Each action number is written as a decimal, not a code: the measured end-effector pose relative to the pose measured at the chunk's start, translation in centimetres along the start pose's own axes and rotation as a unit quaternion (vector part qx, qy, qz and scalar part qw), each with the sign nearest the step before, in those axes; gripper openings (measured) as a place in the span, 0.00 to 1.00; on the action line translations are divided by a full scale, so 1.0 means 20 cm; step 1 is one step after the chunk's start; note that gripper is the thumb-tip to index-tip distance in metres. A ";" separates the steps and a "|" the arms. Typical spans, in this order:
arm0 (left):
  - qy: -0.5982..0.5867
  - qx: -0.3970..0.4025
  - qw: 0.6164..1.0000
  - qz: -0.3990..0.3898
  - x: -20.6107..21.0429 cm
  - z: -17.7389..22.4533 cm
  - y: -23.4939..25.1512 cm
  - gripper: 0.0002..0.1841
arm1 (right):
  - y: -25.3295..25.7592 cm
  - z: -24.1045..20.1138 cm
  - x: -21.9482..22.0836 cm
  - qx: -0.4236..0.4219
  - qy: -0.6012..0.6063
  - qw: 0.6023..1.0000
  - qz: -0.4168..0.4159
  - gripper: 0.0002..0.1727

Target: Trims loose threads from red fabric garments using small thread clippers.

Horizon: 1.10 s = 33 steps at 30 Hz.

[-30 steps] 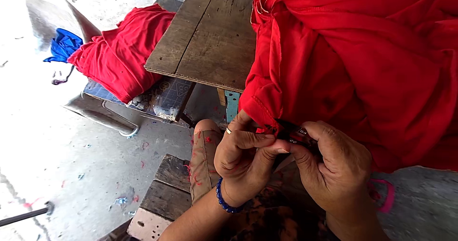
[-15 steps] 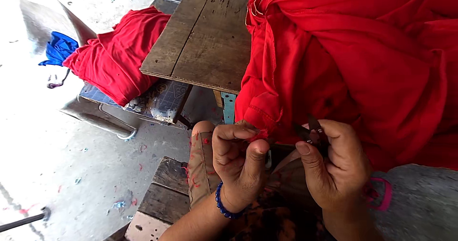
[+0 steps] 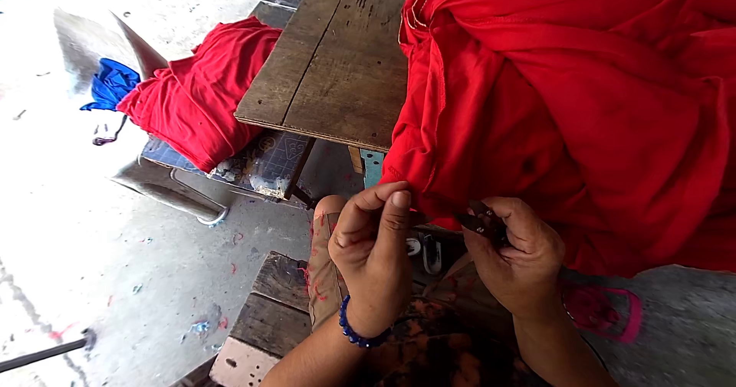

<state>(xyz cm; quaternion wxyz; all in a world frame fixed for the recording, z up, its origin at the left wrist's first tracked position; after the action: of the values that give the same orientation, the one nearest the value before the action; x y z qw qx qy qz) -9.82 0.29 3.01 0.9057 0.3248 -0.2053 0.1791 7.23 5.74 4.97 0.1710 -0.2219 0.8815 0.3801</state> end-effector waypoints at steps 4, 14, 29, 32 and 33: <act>-0.117 -0.097 0.987 0.044 -0.02 -0.08 0.00 0.06 | -0.01 0.00 0.00 0.002 -0.015 1.000 -0.004 0.06; -0.196 -0.049 0.979 -0.023 0.01 -0.05 0.00 0.06 | 0.02 -0.09 -0.02 -0.005 0.012 0.999 -0.033 0.13; -0.108 -0.053 0.991 -0.061 0.03 -0.02 -0.01 0.26 | 0.07 -0.09 0.02 0.006 0.035 0.996 -0.079 0.14; -0.099 -0.054 0.991 -0.071 0.04 -0.02 -0.01 0.26 | 0.07 -0.08 0.02 0.007 0.056 0.995 -0.087 0.13; -0.097 -0.054 0.991 -0.071 0.04 -0.02 -0.01 0.26 | 0.08 -0.08 0.02 0.007 0.058 0.994 -0.089 0.12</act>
<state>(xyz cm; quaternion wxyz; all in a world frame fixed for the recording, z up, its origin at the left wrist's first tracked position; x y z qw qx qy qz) -8.93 0.54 2.92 0.9080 0.3056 -0.2779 0.0702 5.88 5.31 6.78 0.1541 -0.3196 0.8695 0.3438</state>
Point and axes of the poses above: each hand's wrist, its own y-axis towards the middle knuckle, its own x-axis out of the palm, z = x × y, the point moved 10 cm from there along y, towards the middle knuckle, and after that the axes turned 12 degrees about -z, right-handed, at the moved point
